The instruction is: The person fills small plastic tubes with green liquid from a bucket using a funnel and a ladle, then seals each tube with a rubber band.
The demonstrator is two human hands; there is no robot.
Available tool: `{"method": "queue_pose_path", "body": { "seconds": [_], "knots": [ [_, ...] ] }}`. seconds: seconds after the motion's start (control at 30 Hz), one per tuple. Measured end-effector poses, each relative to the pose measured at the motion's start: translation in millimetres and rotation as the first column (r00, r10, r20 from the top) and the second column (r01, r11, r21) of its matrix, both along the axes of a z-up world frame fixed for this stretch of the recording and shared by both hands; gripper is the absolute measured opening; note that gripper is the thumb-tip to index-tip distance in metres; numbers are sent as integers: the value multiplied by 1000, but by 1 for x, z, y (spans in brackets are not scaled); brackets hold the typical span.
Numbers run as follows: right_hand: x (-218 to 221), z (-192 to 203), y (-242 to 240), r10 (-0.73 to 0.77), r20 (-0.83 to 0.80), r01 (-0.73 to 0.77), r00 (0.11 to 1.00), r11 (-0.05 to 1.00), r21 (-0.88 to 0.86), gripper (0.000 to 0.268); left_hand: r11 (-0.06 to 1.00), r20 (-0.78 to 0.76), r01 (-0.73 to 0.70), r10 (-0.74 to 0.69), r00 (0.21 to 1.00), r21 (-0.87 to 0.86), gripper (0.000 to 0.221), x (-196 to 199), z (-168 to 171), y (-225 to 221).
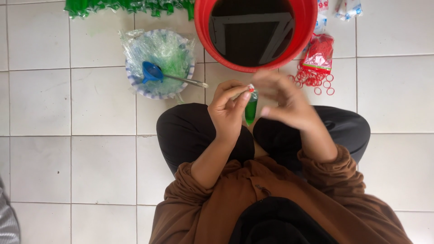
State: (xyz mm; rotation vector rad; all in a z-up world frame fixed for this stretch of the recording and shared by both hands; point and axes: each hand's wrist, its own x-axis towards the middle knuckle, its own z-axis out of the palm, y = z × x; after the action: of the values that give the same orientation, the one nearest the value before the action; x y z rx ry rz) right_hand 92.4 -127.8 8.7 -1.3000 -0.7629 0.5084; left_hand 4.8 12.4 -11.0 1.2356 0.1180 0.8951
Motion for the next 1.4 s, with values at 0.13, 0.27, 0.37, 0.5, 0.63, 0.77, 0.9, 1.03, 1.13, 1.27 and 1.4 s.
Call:
{"method": "queue_pose_path", "body": {
  "seconds": [0.13,0.27,0.37,0.5,0.63,0.77,0.9,1.03,1.13,1.27,1.4],
  "knots": [
    [-24,-32,10,244,-17,-237,970,922,-306,37,997,-85,-35,29,996,-73,13,0,-20,16],
    [-25,-103,14,158,-70,-172,985,933,-316,32,930,-202,341,-364,909,-138,45,-15,-64,28],
    [-19,-95,22,103,-49,-114,993,916,-386,44,905,-393,386,-424,815,-176,32,-22,-80,33],
    [-15,-65,35,217,-241,-297,946,878,-377,67,943,-615,22,-234,753,-332,52,4,-141,74],
    [-4,-113,37,123,-347,-267,930,875,-405,56,979,-613,-18,-113,782,-203,36,82,-131,172],
    [5,-176,36,-12,-380,-191,925,850,-492,41,926,-778,236,88,622,294,60,195,-110,284],
    [8,-202,42,-111,-502,-197,858,831,-520,33,616,-636,262,528,562,743,74,303,-178,367],
    [8,-244,43,-151,-517,-186,842,819,-542,34,452,-541,297,700,466,841,76,373,-246,401],
    [12,-244,43,-201,-595,-266,778,753,-602,37,487,-569,315,776,273,815,71,388,-255,382],
    [19,-227,47,-149,-560,-281,815,743,-607,38,454,-573,482,810,126,749,79,374,-226,360],
    [14,-215,43,-130,-492,-231,861,762,-605,35,398,-454,233,842,292,887,96,339,-233,339]
  ]
}}
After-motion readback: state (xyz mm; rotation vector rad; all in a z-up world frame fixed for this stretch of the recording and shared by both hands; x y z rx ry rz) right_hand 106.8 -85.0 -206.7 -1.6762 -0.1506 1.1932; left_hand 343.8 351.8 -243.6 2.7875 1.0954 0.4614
